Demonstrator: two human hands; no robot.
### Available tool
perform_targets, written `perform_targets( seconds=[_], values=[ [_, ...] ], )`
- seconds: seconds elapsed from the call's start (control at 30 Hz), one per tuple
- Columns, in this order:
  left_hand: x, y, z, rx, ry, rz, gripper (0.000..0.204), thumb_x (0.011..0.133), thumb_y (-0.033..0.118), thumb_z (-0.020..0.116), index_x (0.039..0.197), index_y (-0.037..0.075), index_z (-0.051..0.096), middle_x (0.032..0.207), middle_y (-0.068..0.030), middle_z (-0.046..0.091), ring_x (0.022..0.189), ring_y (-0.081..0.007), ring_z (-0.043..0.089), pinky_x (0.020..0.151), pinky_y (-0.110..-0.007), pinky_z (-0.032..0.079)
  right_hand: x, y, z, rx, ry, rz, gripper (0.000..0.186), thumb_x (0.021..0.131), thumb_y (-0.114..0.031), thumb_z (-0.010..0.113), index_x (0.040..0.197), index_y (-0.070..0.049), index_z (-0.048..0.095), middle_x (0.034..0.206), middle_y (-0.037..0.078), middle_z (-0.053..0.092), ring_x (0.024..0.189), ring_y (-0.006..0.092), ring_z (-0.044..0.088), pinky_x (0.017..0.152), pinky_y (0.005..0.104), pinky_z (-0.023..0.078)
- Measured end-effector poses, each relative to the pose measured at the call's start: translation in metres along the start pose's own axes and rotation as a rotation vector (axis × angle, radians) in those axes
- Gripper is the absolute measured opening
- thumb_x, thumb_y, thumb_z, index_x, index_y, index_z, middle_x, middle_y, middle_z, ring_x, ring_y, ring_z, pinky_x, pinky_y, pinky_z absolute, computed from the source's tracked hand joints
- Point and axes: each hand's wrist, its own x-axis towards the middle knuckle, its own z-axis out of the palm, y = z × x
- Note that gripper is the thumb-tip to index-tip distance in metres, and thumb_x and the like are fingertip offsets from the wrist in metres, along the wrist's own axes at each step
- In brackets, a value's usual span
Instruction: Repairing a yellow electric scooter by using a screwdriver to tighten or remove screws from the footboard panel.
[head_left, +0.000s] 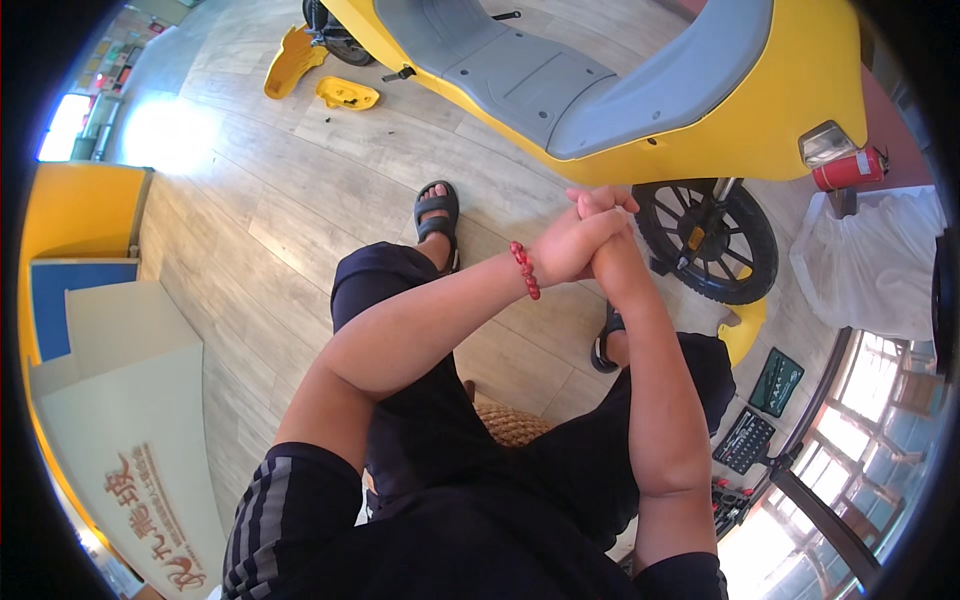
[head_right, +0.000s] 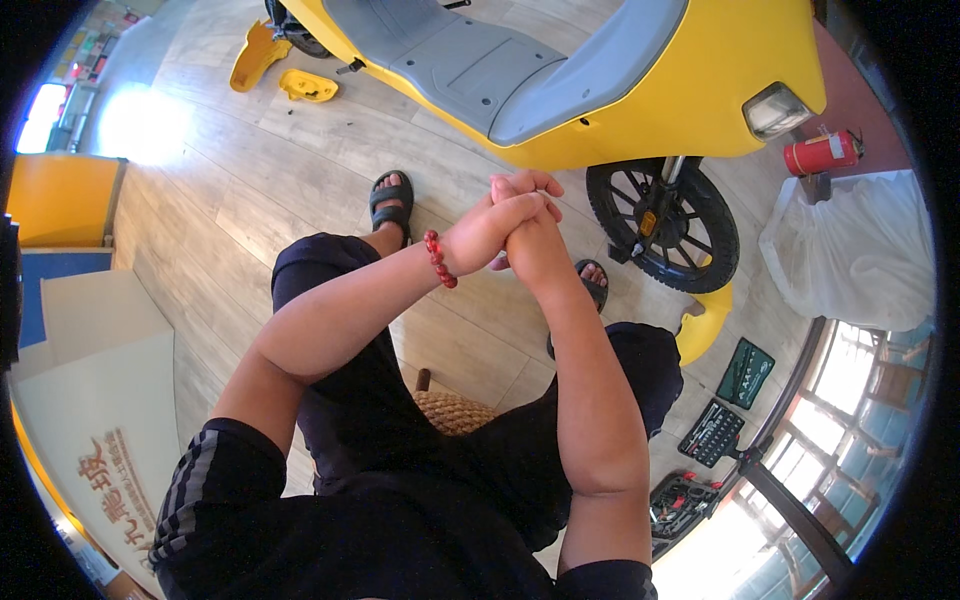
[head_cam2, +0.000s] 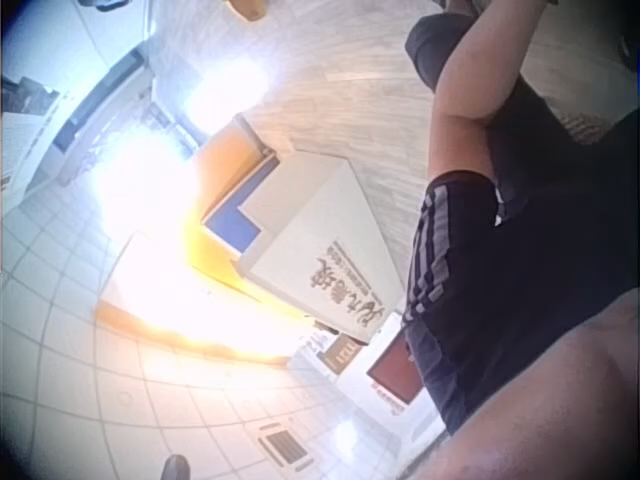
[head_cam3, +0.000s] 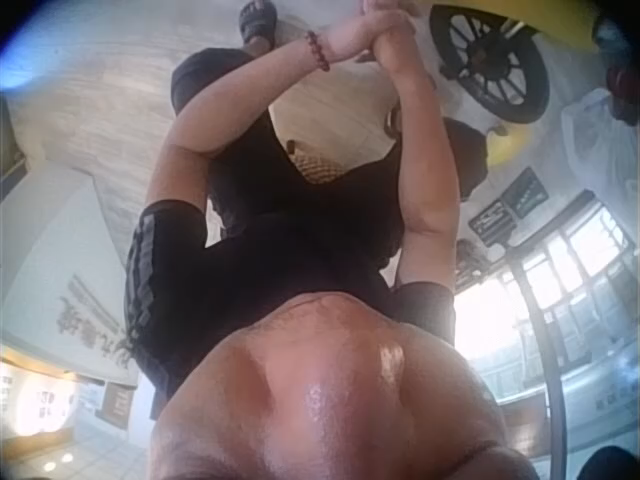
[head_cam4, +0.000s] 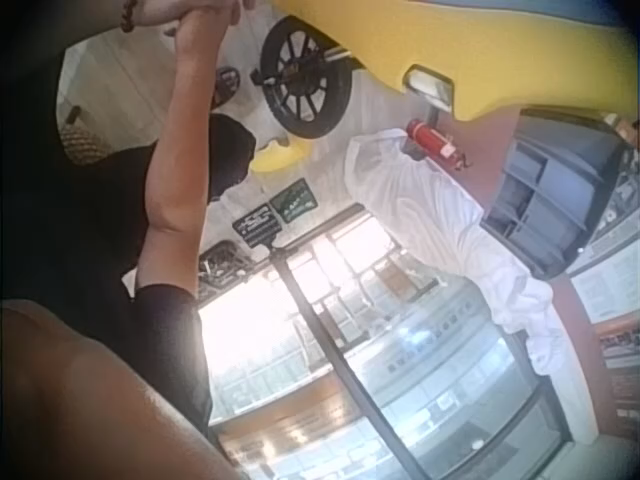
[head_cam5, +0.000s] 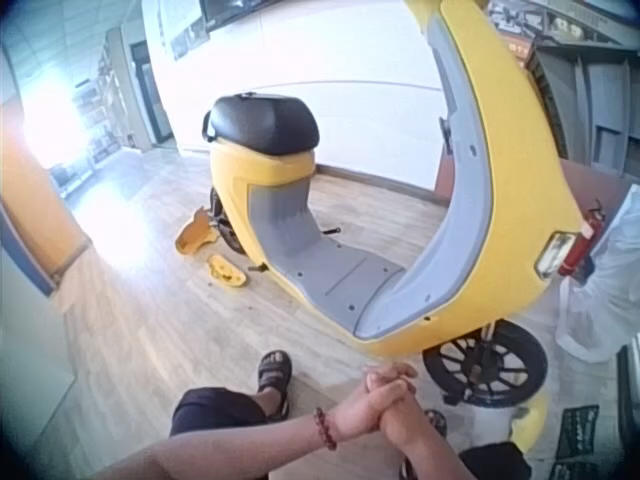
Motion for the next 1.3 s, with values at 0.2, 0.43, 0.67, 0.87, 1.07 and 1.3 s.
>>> perform_targets(
  seconds=[0.2, 0.43, 0.67, 0.87, 1.07, 1.3],
  values=[
    [-0.001, 0.001, 0.001, -0.019, 0.016, -0.025, 0.05, 0.1, 0.04, 0.046, 0.136, 0.006, 0.049, 0.117, -0.0124, 0.062, 0.106, -0.0204, 0.061, 0.083, -0.033, 0.052, -0.004, -0.002, 0.001, 0.017, -0.001, 0.022, 0.061, 0.105, -0.059, 0.044, 0.141, -0.01, 0.052, 0.138, 0.011, 0.055, 0.117, 0.0246, 0.06, 0.073, 0.038, 0.056],
    [0.002, -0.005, -0.005, 0.026, -0.001, -0.043, 0.05, 0.101, 0.041, 0.047, 0.137, 0.006, 0.049, 0.119, -0.0131, 0.06, 0.106, -0.0217, 0.061, 0.085, -0.035, 0.053, -0.007, -0.003, 0.003, 0.038, -0.001, 0.056, 0.062, 0.104, -0.061, 0.045, 0.142, -0.011, 0.051, 0.139, 0.011, 0.054, 0.116, 0.0252, 0.061, 0.068, 0.0386, 0.058],
    [0.004, -0.005, -0.008, 0.061, -0.007, -0.104, 0.052, 0.101, 0.042, 0.046, 0.139, 0.007, 0.047, 0.12, -0.0136, 0.059, 0.106, -0.0221, 0.061, 0.085, -0.035, 0.054, -0.01, -0.008, 0.007, 0.072, 0.0, 0.098, 0.064, 0.103, -0.063, 0.045, 0.143, -0.013, 0.049, 0.139, 0.011, 0.053, 0.115, 0.0258, 0.061, 0.063, 0.0393, 0.06],
    [0.002, -0.002, -0.007, 0.015, -0.015, -0.181, 0.054, 0.101, 0.043, 0.044, 0.14, 0.006, 0.046, 0.12, -0.0141, 0.059, 0.105, -0.0229, 0.061, 0.083, -0.036, 0.055, -0.018, -0.022, 0.011, 0.102, -0.004, 0.18, 0.067, 0.102, -0.066, 0.044, 0.144, -0.014, 0.047, 0.138, 0.011, 0.052, 0.112, 0.0262, 0.063, 0.057, 0.039, 0.061],
    [0.003, -0.003, -0.007, 0.021, -0.011, -0.193, 0.054, 0.1, 0.042, 0.044, 0.14, 0.006, 0.046, 0.12, -0.0149, 0.06, 0.104, -0.0234, 0.062, 0.082, -0.036, 0.055, -0.013, -0.02, 0.008, 0.093, -0.016, 0.279, 0.07, 0.102, -0.068, 0.041, 0.145, -0.012, 0.046, 0.133, 0.011, 0.055, 0.098, 0.0246, 0.065, 0.057, 0.0383, 0.06],
    [0.003, 0.001, -0.008, 0.051, -0.03, -0.16, 0.052, 0.101, 0.04, 0.043, 0.139, 0.004, 0.047, 0.118, -0.0145, 0.06, 0.101, -0.0225, 0.062, 0.079, -0.034, 0.055, -0.007, -0.013, 0.009, 0.125, 0.035, 0.319, 0.057, 0.105, -0.061, 0.045, 0.121, -0.008, 0.061, 0.091, 0.009, 0.067, 0.067, 0.0164, 0.064, 0.049, 0.0373, 0.057]
  ],
)
